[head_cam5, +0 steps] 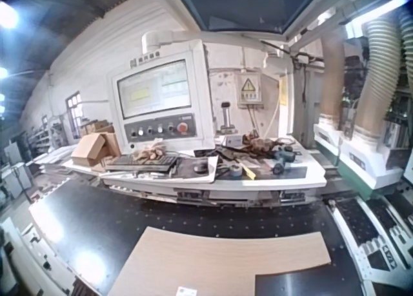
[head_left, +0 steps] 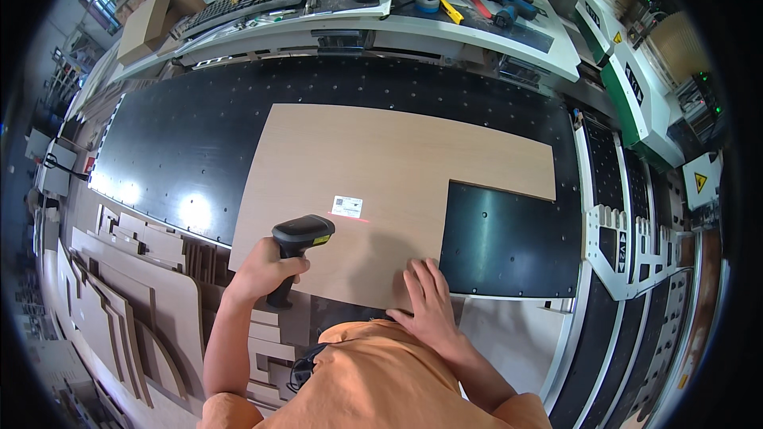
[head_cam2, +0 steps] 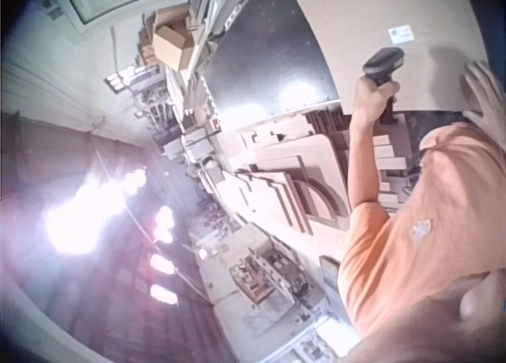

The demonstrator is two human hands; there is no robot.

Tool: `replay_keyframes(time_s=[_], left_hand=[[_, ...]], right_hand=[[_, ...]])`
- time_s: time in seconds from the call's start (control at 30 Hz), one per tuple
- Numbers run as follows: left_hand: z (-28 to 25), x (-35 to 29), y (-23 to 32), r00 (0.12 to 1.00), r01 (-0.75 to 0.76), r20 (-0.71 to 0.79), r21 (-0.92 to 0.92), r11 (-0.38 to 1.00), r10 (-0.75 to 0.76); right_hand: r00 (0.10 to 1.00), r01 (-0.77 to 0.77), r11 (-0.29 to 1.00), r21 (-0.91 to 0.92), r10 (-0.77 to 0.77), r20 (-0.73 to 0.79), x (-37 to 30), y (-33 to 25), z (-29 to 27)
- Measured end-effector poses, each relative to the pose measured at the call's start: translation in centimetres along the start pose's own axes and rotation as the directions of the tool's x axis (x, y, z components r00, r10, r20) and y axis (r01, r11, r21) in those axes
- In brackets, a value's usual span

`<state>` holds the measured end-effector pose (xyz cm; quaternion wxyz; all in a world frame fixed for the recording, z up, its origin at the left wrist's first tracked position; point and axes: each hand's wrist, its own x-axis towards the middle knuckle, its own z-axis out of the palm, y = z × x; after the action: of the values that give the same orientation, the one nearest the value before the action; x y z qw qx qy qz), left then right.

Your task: The person carries a large L-shaped wooden panel across a workshop, places it on a metal frame, then walks to a conveyor machine. They pick up a barcode scanner and scan labels on several wooden panels, placing them on the conveyor belt.

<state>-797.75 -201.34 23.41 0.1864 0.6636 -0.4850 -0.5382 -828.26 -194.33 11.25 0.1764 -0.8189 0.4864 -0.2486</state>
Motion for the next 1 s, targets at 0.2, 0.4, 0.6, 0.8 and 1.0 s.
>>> replay_keyframes(time_s=[0.2,0.4,0.6,0.8,1.0], left_hand=[[0.9,0.7,0.5,0.999,-0.009,-0.038,-0.027,1.000,0.008],[-0.2,0.2,-0.7,0.999,-0.036,-0.025,0.052,0.998,0.037],[-0.2,1.9,-1.0,0.975,0.046,-0.215,-0.034,0.998,-0.053],[-1.8,4.1,-4.7,0.829,0.318,-0.555,0.374,0.871,-0.065],[-4.8,2.8,-11.6,0.748,0.313,-0.659,0.458,0.832,0.081]], right_hand=[[0.989,0.029,0.999,-0.041,-0.023,0.143,-1.1,1.5,0.5],[0.997,0.063,0.994,-0.085,-0.058,0.055,-1.2,1.4,1.2],[0.992,0.126,0.992,0.007,-0.126,-0.019,-1.5,2.0,1.1],[0.990,0.141,0.990,0.020,-0.140,-0.015,-1.6,2.7,1.1],[0.990,0.138,0.990,-0.016,-0.138,-0.031,-0.5,1.1,1.8]])
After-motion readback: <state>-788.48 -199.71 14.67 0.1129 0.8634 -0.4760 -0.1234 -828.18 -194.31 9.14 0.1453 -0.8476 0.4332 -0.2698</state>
